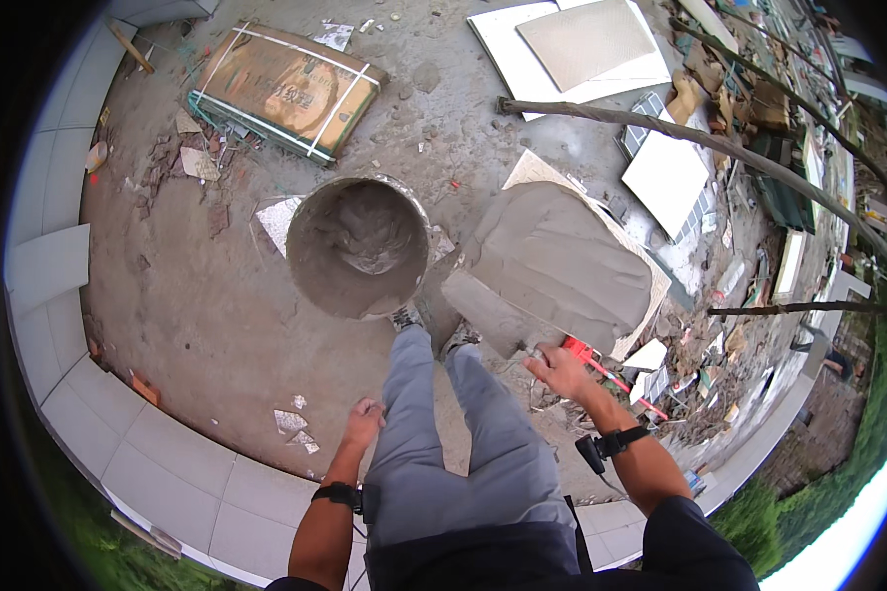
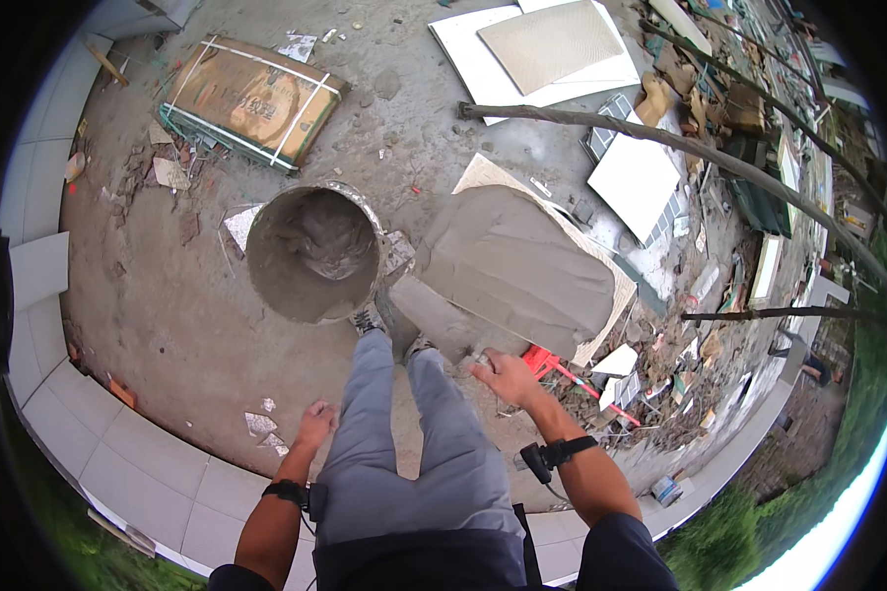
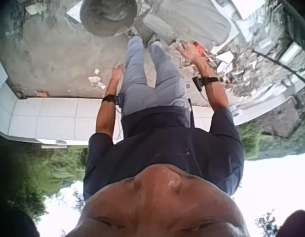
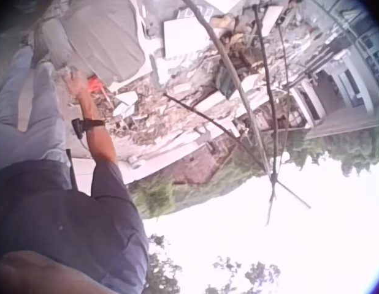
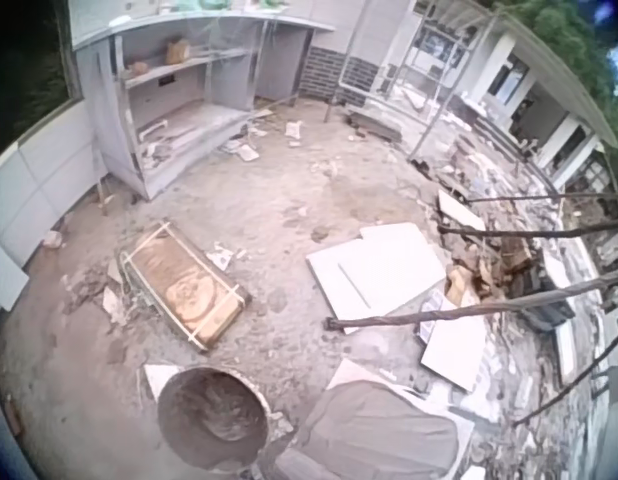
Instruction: The person scoops mortar from a bucket with a trowel and spreads it across the back of a tile. After placing the tile on a wall, they return to pick up another tile and apply mortar to it.
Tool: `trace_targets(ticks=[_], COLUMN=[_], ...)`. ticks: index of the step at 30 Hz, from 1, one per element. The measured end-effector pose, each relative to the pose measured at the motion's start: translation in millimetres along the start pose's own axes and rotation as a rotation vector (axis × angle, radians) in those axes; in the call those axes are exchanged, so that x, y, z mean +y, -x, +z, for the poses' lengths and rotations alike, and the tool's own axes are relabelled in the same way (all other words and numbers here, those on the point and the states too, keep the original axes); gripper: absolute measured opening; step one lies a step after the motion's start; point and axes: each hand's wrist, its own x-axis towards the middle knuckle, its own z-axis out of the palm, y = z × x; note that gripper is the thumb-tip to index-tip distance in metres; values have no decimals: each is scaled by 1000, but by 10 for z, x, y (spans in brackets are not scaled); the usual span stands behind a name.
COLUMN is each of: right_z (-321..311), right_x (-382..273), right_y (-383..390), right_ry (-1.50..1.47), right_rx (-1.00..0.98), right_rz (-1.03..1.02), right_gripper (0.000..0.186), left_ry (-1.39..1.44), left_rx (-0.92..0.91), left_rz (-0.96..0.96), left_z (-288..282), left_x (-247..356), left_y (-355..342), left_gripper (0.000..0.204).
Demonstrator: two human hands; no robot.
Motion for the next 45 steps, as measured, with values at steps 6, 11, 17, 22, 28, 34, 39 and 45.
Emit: trace_targets(ticks=[6, 11, 17, 22, 28, 34, 39, 45], right_z=[-263, -256, 91, 223, -81, -697, -404, 116], right_x=[54, -197, 19, 25, 356, 590, 1038, 975], right_y=[-30, -255, -426, -186, -100, -575, -663, -266], right_ry=[244, 321, 247, 189, 388, 663, -25, -449], right_rx=[215, 204, -11, -97, 128, 420, 498, 626], right_rz=[46, 112, -1, -68, -13, 14, 263, 369], right_gripper=[49, 49, 51, 51, 45, 39, 40, 50], left_ry=[-33, -65, -15, -10, -73, -94, -53, -128], left_rx=[-39, -10, -51, -41, -52, -67, -77, -35], left_rz=[-2, -40, 1, 21, -10, -15, 1, -19], left_z=[25, -8, 141, 94, 85, -24, -75, -159], left_x=[-62, -41, 204, 149, 77, 88, 253, 260], left_y=[-16, -38, 1, -11, 16, -23, -80, -135], left_gripper=[15, 14, 14, 15, 16, 15, 13, 12])
